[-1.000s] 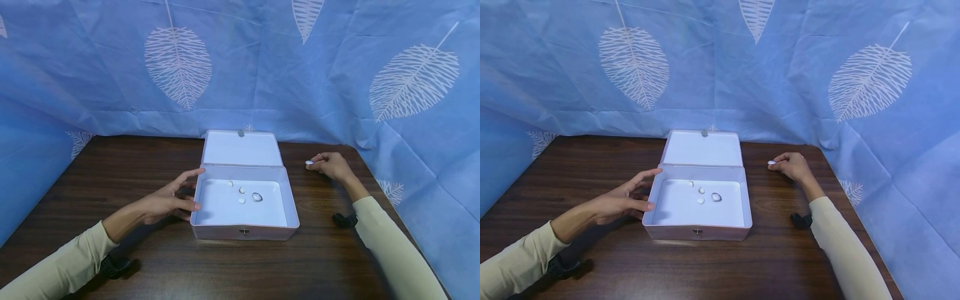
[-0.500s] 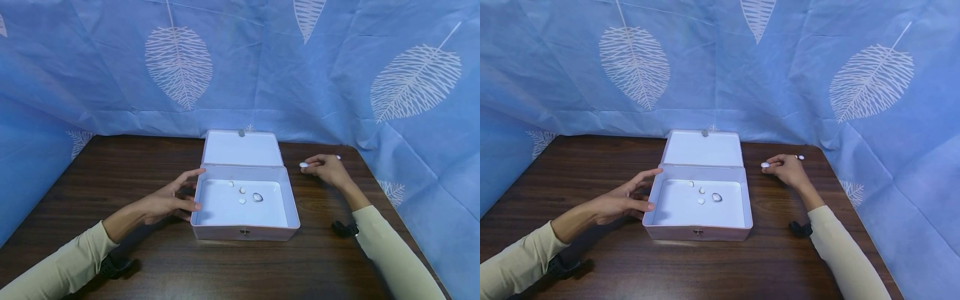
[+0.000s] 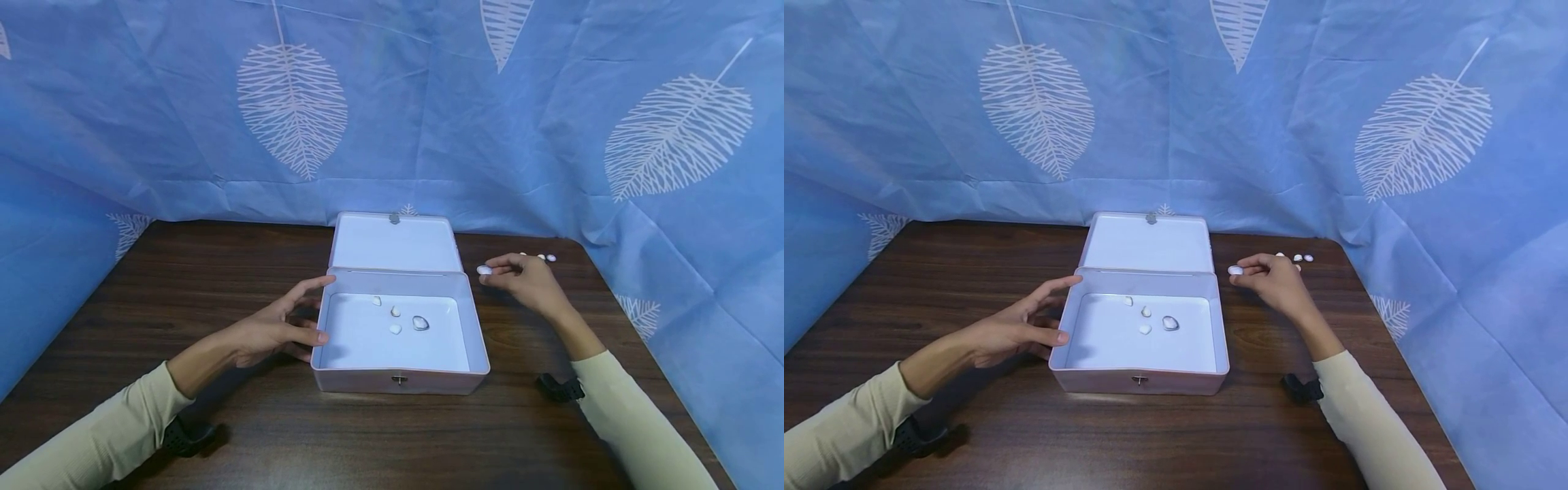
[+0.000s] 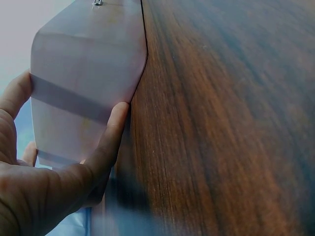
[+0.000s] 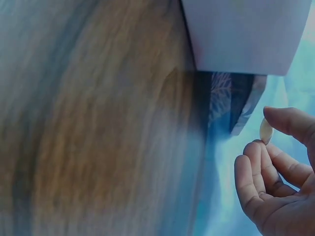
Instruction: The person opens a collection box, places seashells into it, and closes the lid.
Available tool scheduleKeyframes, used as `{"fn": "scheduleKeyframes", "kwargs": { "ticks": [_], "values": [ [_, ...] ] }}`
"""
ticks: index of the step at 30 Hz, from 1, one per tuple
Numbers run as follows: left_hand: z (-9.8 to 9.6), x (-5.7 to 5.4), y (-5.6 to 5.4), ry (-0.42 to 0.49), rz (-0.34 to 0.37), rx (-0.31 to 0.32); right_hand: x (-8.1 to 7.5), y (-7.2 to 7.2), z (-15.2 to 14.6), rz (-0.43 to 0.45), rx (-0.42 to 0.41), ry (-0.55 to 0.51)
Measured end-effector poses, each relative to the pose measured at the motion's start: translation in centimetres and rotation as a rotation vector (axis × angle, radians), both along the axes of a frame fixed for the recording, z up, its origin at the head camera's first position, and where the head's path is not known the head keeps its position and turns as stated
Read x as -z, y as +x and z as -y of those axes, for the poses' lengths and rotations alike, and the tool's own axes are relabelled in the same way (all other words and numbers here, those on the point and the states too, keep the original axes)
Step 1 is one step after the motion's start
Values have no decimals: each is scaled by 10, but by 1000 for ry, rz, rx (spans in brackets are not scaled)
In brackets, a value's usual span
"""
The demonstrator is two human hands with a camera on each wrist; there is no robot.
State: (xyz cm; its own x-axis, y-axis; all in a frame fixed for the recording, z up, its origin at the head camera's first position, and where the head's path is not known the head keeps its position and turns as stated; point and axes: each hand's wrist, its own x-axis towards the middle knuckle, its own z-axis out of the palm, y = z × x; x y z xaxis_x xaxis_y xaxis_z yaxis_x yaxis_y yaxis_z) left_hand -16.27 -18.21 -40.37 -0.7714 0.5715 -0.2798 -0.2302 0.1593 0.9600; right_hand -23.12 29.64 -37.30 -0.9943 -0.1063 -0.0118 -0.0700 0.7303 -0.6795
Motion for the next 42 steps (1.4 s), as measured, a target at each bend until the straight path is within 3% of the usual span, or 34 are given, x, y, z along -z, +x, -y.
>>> {"fn": "scheduleKeyframes", "kwargs": {
  "ticks": [12,22,30,42],
  "values": [
    [-1,0,0,10,3,0,-24,19,15,-87,-5,-53],
    [-1,1,0,5,8,-4,-39,34,42,-116,-73,-114],
    [1,1,1,5,3,-2,-40,42,64,-95,-143,-136],
    [0,2,1,4,-1,-4,-25,41,89,-46,-209,-167]
  ]
}}
